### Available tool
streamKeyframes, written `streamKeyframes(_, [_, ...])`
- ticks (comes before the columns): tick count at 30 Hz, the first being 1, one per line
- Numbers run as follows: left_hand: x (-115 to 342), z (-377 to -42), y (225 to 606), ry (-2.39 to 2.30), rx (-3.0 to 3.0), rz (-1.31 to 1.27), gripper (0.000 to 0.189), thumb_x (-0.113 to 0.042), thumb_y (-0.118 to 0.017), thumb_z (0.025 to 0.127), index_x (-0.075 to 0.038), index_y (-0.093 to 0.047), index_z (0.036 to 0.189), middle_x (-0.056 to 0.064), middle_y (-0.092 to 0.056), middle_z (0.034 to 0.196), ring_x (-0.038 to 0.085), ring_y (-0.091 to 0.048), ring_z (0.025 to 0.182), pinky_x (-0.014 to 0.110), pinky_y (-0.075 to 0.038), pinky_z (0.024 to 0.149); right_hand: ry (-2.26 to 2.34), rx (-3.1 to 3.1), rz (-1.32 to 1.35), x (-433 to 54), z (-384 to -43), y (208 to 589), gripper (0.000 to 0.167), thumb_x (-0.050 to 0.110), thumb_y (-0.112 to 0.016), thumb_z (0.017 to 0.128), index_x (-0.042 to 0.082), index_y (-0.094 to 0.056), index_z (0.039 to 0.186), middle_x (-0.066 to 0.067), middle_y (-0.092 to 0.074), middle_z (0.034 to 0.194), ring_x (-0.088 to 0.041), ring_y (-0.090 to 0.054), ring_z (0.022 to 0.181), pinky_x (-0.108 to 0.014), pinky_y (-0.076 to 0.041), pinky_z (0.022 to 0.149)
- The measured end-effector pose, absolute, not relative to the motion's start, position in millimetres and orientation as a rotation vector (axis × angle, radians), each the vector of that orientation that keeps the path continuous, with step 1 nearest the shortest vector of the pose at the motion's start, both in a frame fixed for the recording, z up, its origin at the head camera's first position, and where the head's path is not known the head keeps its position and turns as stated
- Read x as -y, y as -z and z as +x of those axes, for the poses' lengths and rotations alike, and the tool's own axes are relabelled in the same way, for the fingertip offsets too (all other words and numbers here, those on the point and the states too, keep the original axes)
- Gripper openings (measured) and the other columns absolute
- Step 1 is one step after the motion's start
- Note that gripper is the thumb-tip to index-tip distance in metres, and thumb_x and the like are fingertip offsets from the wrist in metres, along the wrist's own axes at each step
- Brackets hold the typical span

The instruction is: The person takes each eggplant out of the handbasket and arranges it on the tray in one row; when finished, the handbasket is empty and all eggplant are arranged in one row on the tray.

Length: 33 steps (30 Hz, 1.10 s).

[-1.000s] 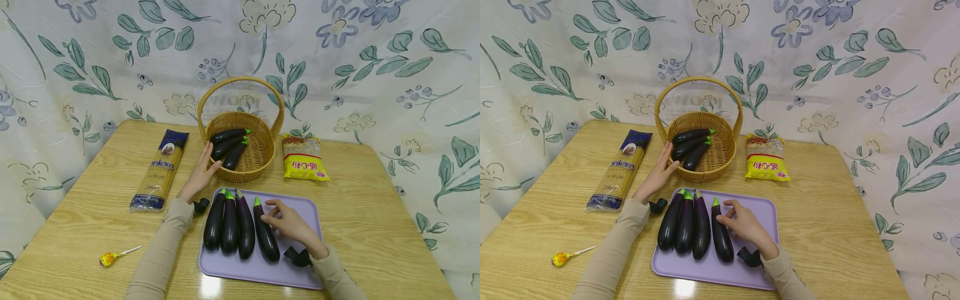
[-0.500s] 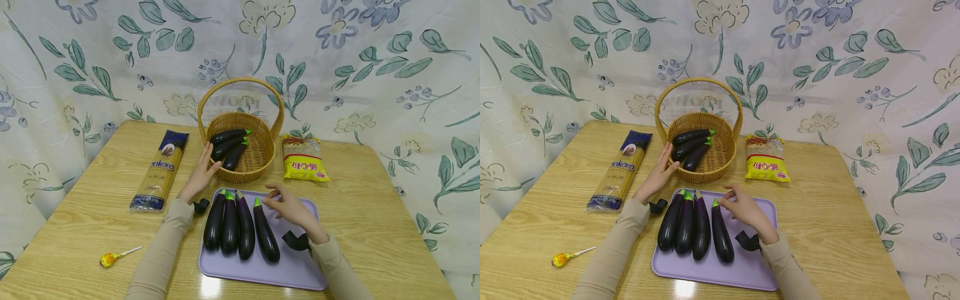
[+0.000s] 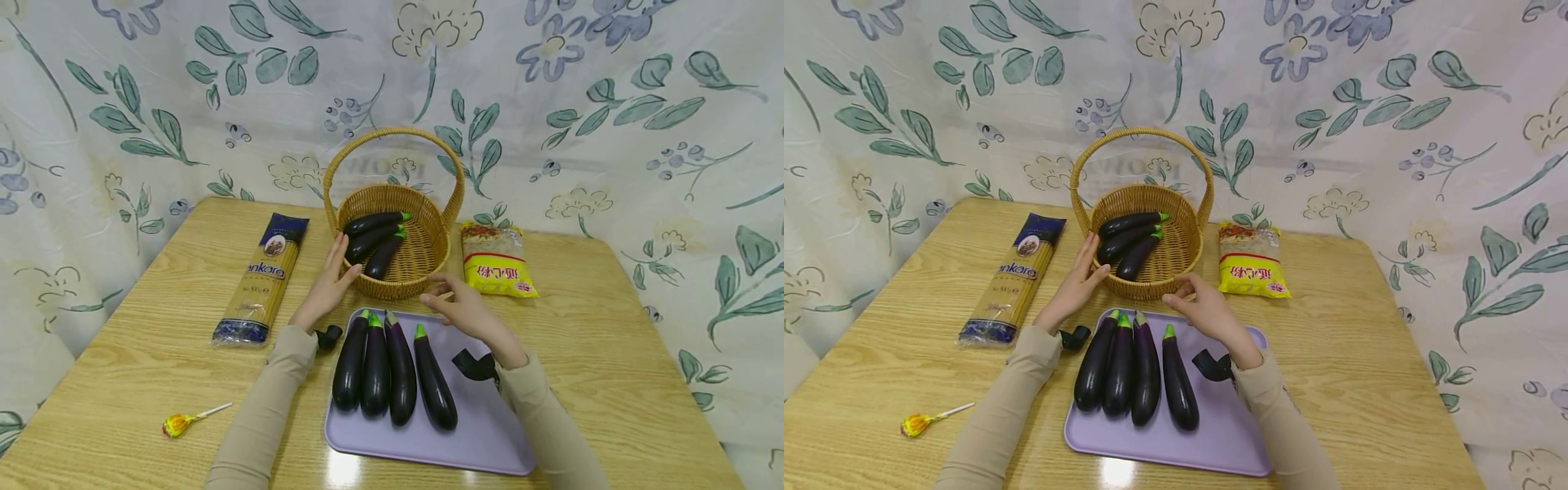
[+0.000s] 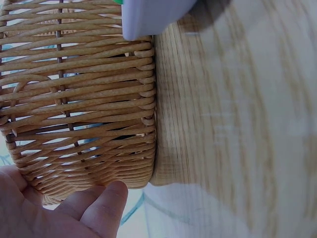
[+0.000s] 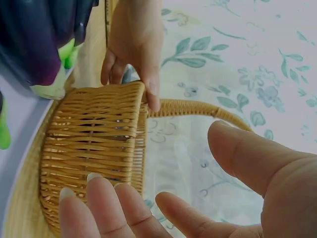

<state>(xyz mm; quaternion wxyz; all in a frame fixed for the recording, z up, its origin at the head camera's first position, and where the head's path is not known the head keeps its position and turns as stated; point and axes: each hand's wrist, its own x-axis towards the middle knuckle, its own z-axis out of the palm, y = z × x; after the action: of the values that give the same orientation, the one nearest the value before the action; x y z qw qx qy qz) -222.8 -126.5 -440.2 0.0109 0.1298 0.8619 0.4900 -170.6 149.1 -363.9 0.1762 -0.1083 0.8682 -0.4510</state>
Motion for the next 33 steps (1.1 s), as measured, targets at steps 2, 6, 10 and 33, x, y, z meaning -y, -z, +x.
streamKeyframes(2, [126,-223,440,-1.529,-2.687,0.403,0.072,-0.041,-0.042,0.103,-0.027,0.003,0.157,-0.001,0.010,0.165,0.030,0.001,0.152,0.059,-0.016,0.118,1.270,-2.457,-0.312,-148,-174,363,0.056,0.031,-0.059,0.097,0.006,-0.042,0.144,-0.019,-0.058,0.122,-0.031,-0.061,0.105,-0.043,-0.057,0.081])
streamKeyframes(6, [126,-222,439,-1.532,-2.681,0.404,0.072,-0.041,-0.042,0.103,-0.028,0.004,0.157,-0.001,0.010,0.165,0.030,0.001,0.152,0.059,-0.015,0.118,1.260,-2.467,-0.348,-145,-178,361,0.053,0.030,-0.060,0.097,0.007,-0.044,0.142,-0.018,-0.059,0.120,-0.033,-0.062,0.104,-0.045,-0.056,0.082])
streamKeyframes(10, [127,-221,439,-1.538,-2.669,0.403,0.072,-0.042,-0.041,0.103,-0.028,0.004,0.157,-0.002,0.011,0.165,0.030,0.003,0.152,0.060,-0.014,0.118,1.242,-2.482,-0.393,-143,-181,358,0.050,0.026,-0.062,0.095,0.006,-0.049,0.139,-0.019,-0.061,0.118,-0.035,-0.064,0.103,-0.042,-0.056,0.081])
streamKeyframes(33, [127,-223,439,-1.549,-2.668,0.405,0.072,-0.041,-0.042,0.103,-0.027,0.003,0.157,0.000,0.010,0.165,0.030,0.003,0.152,0.062,-0.014,0.117,1.073,-2.507,-0.363,-118,-231,328,0.054,0.030,-0.061,0.096,0.009,-0.044,0.143,-0.018,-0.056,0.126,-0.038,-0.062,0.102,-0.031,-0.053,0.073])
